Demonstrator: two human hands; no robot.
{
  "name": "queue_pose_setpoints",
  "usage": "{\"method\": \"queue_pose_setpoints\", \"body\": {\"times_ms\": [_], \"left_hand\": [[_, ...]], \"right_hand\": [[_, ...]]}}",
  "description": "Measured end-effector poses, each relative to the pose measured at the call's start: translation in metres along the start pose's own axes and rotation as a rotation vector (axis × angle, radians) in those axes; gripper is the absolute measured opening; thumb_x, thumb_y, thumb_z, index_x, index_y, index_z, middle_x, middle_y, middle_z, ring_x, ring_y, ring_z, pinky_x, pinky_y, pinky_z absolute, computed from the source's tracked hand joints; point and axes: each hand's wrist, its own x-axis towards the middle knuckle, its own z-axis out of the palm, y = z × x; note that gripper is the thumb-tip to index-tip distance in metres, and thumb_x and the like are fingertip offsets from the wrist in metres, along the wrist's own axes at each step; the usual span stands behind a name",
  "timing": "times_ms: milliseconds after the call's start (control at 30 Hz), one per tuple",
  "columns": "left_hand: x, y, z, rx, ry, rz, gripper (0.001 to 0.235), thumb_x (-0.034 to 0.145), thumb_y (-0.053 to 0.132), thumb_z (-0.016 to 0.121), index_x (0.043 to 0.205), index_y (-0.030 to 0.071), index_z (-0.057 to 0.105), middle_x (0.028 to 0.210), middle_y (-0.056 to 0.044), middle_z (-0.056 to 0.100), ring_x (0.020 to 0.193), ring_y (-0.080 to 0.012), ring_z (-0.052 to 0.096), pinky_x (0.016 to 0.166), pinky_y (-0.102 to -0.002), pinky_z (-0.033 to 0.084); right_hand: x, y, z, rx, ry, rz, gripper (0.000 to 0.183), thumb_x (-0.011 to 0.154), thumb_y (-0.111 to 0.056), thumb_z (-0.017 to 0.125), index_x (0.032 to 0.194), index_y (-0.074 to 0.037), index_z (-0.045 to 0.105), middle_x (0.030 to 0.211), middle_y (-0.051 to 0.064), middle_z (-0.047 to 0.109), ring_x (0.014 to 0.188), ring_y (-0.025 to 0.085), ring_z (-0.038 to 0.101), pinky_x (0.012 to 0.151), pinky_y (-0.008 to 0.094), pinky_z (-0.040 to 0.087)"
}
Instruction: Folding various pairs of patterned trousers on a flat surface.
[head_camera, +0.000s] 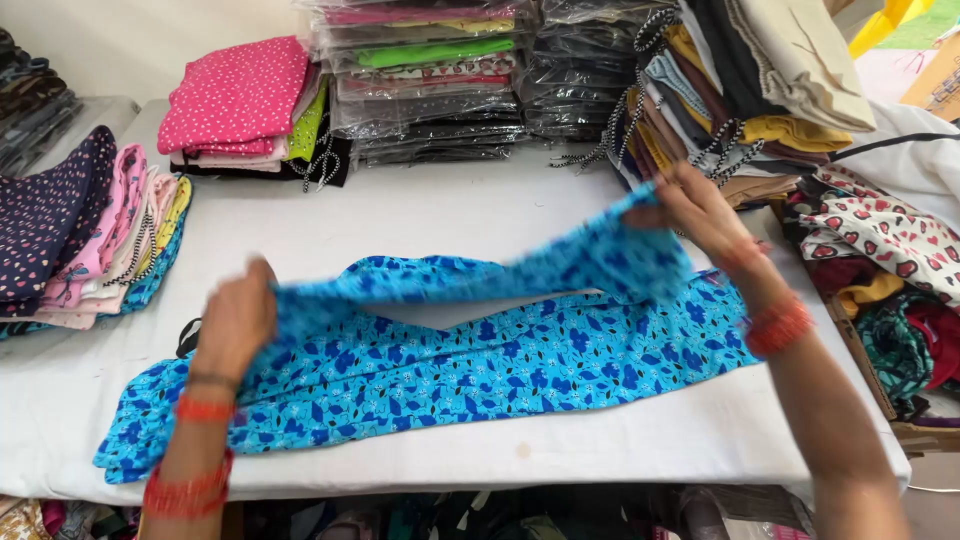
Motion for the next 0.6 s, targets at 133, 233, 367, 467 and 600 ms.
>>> {"method": "queue_pose_setpoints", "body": {"times_ms": [133,233,367,467,600], "left_hand": [[0.062,0.017,-0.014,0.011,0.248,-0.042,0.018,0.101,0.002,0.054,0.119,-0.001,0.054,0.1,-0.032,0.067,0.091,-0.0519,0.065,0.08,-0.061,0.052],[0.067,0.049,-0.023,-0.148,0.544,0.116,0.047,0.088,-0.009,0.052,0.135,-0.001,0.053,0.134,-0.037,0.055,0.111,-0.0545,0.061,0.09,-0.057,0.055],[0.044,0.054,0.013,-0.139,0.337,0.158,0.057,0.083,-0.01,0.055,0.139,0.002,0.056,0.155,-0.035,0.038,0.116,-0.053,0.058,0.085,-0.053,0.055],[0.028,0.022,0.064,-0.19,0.093,0.226,0.045,0.09,-0.006,0.06,0.131,0.01,0.062,0.155,-0.017,0.049,0.124,-0.0453,0.061,0.098,-0.051,0.053],[0.024,0.001,0.089,-0.244,-0.177,0.363,0.051,0.083,-0.006,0.062,0.127,0.02,0.068,0.152,-0.007,0.053,0.132,-0.0387,0.058,0.11,-0.046,0.048]], "right_hand": [[0.072,0.035,0.039,-0.002,0.069,-0.548,0.025,0.114,-0.012,0.057,0.133,-0.002,0.045,0.122,0.01,0.064,0.116,0.017,0.064,0.099,0.031,0.053],[0.062,0.016,0.062,0.092,-0.071,-0.666,0.048,0.111,-0.009,0.056,0.151,-0.004,0.03,0.141,0.016,0.058,0.132,0.022,0.057,0.109,0.034,0.048],[0.025,0.026,0.045,-0.32,-0.184,-0.37,0.036,0.103,-0.015,0.058,0.137,-0.007,0.049,0.118,0.014,0.074,0.108,0.02,0.073,0.092,0.034,0.059],[-0.001,0.059,0.001,-0.568,-0.139,-0.381,0.03,0.1,-0.02,0.061,0.127,-0.006,0.061,0.117,0.014,0.074,0.107,0.027,0.073,0.089,0.038,0.059],[-0.032,0.124,-0.077,-0.82,0.027,-0.179,0.039,0.098,-0.033,0.061,0.128,-0.009,0.066,0.121,0.019,0.071,0.107,0.039,0.07,0.089,0.046,0.056]]}}
